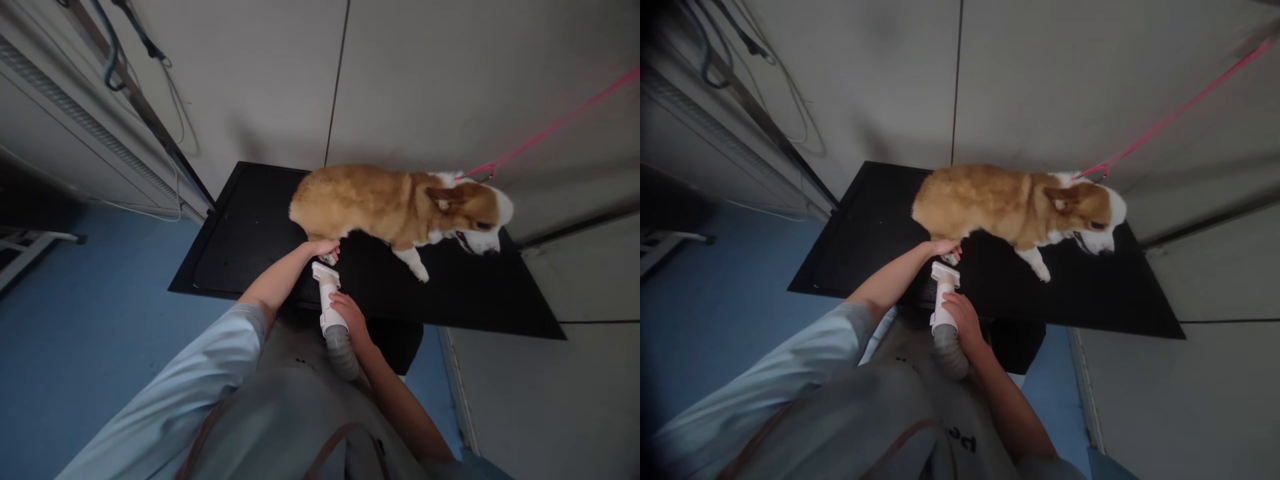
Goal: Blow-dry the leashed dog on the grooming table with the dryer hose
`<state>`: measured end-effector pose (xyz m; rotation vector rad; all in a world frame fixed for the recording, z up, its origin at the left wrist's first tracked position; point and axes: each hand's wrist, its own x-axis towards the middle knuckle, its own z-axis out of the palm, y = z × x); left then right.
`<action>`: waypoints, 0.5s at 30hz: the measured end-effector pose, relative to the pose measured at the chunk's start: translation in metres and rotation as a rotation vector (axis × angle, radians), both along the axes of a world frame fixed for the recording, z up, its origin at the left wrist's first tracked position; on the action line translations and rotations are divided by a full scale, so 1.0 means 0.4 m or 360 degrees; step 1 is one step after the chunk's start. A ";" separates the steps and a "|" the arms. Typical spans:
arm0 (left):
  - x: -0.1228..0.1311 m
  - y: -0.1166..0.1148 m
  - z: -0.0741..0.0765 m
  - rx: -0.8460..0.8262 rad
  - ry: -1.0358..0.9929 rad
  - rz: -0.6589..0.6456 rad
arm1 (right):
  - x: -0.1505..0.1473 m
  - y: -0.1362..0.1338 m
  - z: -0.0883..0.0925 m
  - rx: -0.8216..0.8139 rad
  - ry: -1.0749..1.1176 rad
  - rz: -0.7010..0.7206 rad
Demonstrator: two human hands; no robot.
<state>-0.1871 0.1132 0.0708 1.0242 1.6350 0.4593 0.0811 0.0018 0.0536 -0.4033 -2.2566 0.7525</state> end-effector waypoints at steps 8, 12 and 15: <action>0.029 0.040 0.027 -0.0246 0.0200 -0.0055 | -0.094 -0.014 0.059 -0.0130 -0.0217 0.0056; 0.036 0.058 0.018 -0.0262 0.0267 -0.0068 | -0.028 0.006 0.094 -0.0430 -0.0004 -0.0163; 0.036 0.069 0.013 -0.0230 0.0334 -0.0126 | 0.034 0.012 0.123 -0.0796 0.0338 -0.0709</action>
